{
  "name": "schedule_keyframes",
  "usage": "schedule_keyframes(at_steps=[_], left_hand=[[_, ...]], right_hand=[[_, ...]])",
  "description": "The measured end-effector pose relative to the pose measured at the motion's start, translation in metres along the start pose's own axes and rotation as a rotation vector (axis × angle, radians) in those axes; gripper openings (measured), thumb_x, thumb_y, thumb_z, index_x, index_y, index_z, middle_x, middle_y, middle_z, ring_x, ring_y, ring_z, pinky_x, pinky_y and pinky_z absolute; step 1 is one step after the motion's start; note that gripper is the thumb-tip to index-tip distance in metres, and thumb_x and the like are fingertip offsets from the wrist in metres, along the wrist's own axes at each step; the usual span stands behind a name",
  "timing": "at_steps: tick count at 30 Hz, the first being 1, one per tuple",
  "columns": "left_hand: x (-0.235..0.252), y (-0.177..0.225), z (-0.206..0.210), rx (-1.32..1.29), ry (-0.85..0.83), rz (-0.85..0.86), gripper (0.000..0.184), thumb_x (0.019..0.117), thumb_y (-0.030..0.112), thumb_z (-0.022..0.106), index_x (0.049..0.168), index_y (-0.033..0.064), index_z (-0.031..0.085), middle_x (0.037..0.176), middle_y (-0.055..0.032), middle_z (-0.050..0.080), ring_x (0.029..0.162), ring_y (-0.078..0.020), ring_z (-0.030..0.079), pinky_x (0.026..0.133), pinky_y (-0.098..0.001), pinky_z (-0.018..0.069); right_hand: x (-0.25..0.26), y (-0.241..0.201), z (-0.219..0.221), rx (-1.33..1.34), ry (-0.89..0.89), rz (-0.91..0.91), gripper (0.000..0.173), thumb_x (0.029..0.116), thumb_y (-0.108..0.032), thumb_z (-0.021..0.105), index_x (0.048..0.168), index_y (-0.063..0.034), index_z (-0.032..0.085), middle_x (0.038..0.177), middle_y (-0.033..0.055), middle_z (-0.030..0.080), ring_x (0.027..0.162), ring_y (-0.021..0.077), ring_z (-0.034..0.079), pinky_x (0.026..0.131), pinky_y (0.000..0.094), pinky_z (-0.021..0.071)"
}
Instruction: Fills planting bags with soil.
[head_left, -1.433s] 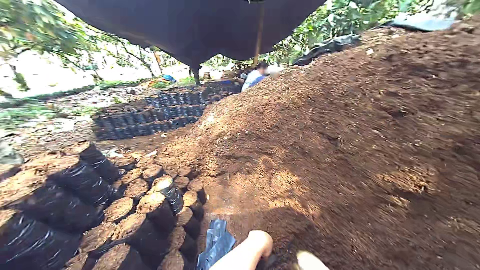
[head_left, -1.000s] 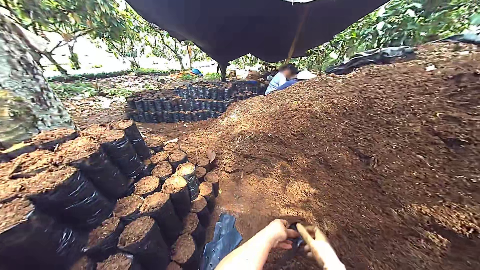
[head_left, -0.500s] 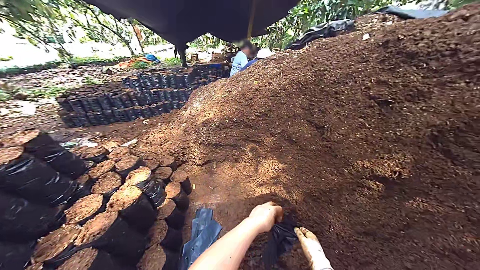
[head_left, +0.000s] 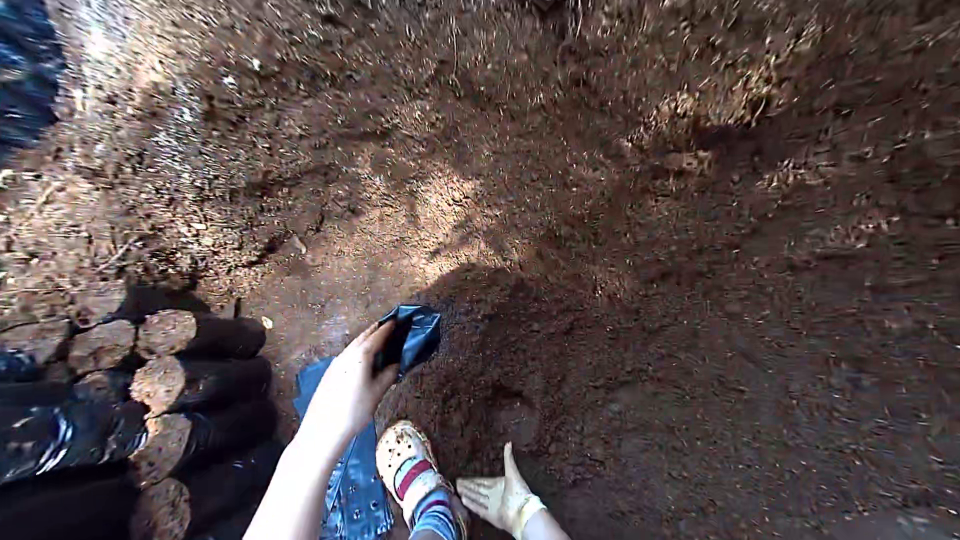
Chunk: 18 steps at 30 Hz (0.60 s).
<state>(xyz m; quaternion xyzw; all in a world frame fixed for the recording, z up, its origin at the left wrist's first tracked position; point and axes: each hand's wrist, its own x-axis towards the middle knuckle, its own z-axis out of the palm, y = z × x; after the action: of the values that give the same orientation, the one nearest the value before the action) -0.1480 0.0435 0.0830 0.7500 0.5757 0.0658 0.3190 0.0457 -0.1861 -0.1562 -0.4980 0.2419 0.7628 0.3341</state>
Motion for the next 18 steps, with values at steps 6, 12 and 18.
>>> schedule_keyframes(at_steps=[6, 12, 18], left_hand=[[-0.002, -0.031, 0.011, -0.128, 0.056, 0.046, 0.055, 0.0877, 0.019, 0.068, 0.142, 0.0157, 0.061, 0.142, -0.0089, 0.063, 0.125, -0.0202, 0.064, 0.102, -0.0467, 0.0536], [-0.019, -0.04, 0.03, -0.37, -0.053, 0.014, 0.054, 0.0854, 0.027, 0.069, 0.139, 0.0243, 0.063, 0.137, 0.0064, 0.066, 0.112, -0.0005, 0.067, 0.09, -0.0236, 0.0588], [-0.032, -0.046, 0.044, -0.381, -0.16, -0.025, 0.056, 0.0848, 0.021, 0.07, 0.14, 0.0236, 0.063, 0.142, 0.0045, 0.062, 0.116, -0.0023, 0.065, 0.093, -0.0252, 0.0586]], right_hand=[[0.023, -0.031, 0.054, 0.487, 0.074, -0.045, 0.101, 0.0962, -0.081, 0.019, 0.158, -0.0009, 0.023, 0.159, 0.0266, 0.037, 0.14, 0.038, 0.049, 0.111, 0.0409, 0.047], [0.046, -0.025, 0.085, 0.891, 0.095, -0.348, 0.082, 0.0957, -0.079, 0.032, 0.159, -0.0278, 0.026, 0.158, 0.0122, 0.04, 0.143, 0.0332, 0.045, 0.107, 0.0558, 0.048], [0.06, -0.056, 0.096, 0.593, -0.098, -0.744, 0.054, 0.1083, -0.045, 0.034, 0.15, -0.0109, 0.035, 0.14, 0.0145, 0.052, 0.127, 0.0264, 0.054, 0.1, 0.0532, 0.0515]])
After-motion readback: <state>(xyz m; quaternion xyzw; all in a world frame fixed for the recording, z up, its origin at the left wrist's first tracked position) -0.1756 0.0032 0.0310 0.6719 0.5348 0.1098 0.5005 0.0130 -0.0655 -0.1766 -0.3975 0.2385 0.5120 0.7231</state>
